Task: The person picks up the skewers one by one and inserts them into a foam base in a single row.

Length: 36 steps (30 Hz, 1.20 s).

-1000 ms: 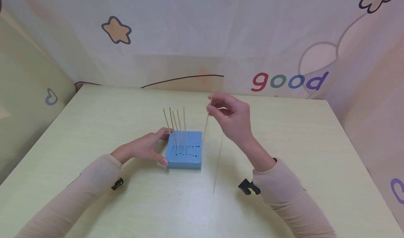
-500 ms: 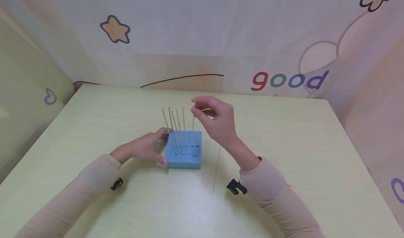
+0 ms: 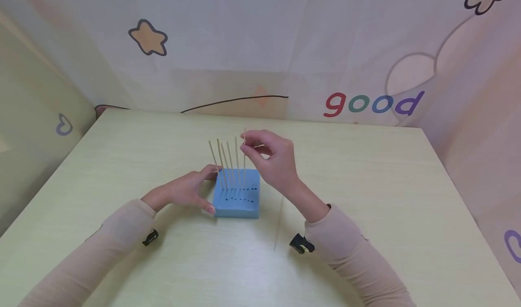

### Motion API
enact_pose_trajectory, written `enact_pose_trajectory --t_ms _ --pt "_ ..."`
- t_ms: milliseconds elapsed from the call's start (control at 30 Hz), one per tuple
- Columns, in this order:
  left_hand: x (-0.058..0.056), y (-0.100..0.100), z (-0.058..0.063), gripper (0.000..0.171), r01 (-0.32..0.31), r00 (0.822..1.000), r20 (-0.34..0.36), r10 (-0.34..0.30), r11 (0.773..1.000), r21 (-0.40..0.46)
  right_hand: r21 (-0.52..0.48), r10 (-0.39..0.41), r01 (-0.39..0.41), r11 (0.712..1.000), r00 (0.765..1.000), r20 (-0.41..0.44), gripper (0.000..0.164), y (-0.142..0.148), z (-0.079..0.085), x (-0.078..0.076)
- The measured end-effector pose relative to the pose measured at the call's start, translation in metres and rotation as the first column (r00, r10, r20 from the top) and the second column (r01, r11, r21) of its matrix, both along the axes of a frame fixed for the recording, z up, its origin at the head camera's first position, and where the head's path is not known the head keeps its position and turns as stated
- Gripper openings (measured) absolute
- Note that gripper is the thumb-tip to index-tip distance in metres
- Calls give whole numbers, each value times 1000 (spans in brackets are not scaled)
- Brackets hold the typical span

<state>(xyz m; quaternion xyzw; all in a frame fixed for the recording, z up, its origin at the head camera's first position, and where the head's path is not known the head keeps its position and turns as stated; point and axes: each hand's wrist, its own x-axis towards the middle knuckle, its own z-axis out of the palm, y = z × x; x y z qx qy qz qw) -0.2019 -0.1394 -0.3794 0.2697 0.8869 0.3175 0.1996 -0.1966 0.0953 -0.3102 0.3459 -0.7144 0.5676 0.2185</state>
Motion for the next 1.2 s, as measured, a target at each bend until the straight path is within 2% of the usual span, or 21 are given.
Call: enact_pose_trajectory --t_ms 333,500,567,667,767,967,1200 --pt "-1 0 -1 105 6 1000 -10 -6 1000 -2 83 9 -6 997 999 -43 16 -1 -10 2" --pt "-1 0 -2 104 7 1000 -5 -7 1000 -4 96 25 -20 995 999 -48 25 5 -11 2" --pt "0 0 -1 104 8 1000 -1 -8 1000 -4 102 13 -9 995 999 -32 29 12 -12 1" --pt "1 0 -1 105 8 1000 -3 -8 1000 -4 137 -54 52 989 998 16 29 26 -14 0" --pt "1 0 0 106 3 1000 -8 -3 1000 -4 212 -129 110 971 989 77 28 40 -17 -1" --pt "0 -1 -2 106 -1 1000 2 1 1000 -9 376 -248 177 910 957 149 28 68 -27 -10" --pt "-1 -2 -3 106 0 1000 2 0 1000 -6 472 -282 176 864 945 164 30 89 -35 -20"
